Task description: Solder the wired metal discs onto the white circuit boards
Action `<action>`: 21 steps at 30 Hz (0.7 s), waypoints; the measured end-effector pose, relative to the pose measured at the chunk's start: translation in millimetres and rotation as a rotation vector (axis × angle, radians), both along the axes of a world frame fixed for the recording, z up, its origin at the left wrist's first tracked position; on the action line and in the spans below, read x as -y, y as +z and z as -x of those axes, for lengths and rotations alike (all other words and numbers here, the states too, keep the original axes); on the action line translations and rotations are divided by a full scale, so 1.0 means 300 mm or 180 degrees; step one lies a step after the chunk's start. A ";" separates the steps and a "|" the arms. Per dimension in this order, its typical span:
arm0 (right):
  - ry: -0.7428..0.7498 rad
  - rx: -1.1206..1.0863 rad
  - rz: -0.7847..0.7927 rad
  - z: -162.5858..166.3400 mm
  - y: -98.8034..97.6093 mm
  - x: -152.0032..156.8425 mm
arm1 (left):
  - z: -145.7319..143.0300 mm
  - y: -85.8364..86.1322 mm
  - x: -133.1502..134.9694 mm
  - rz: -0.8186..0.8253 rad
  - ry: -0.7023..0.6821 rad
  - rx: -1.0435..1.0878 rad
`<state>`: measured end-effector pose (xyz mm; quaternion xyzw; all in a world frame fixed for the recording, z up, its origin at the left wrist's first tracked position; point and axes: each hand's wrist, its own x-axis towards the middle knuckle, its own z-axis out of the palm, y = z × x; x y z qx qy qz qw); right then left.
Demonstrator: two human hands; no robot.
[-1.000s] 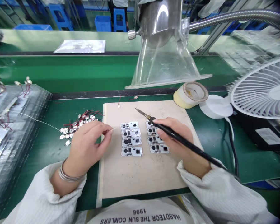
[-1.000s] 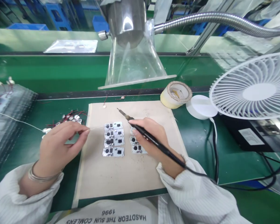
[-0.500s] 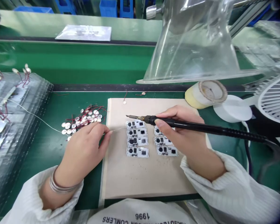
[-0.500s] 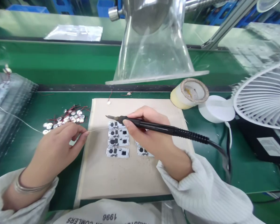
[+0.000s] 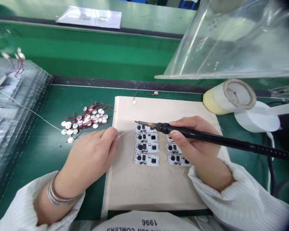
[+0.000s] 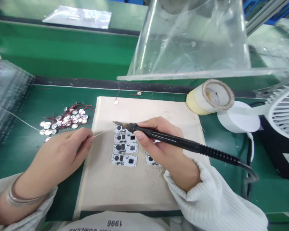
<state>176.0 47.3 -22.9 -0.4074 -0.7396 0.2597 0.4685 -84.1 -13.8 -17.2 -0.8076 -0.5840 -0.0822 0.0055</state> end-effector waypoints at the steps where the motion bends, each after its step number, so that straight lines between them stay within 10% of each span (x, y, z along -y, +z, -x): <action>1: 0.0010 0.0033 0.0019 0.000 -0.001 0.003 | 0.001 0.002 0.001 0.0031 0.0028 0.0084; 21: 0.0121 0.0239 0.0212 0.020 0.009 0.015 | -0.001 0.001 0.001 0.0103 0.0140 0.0326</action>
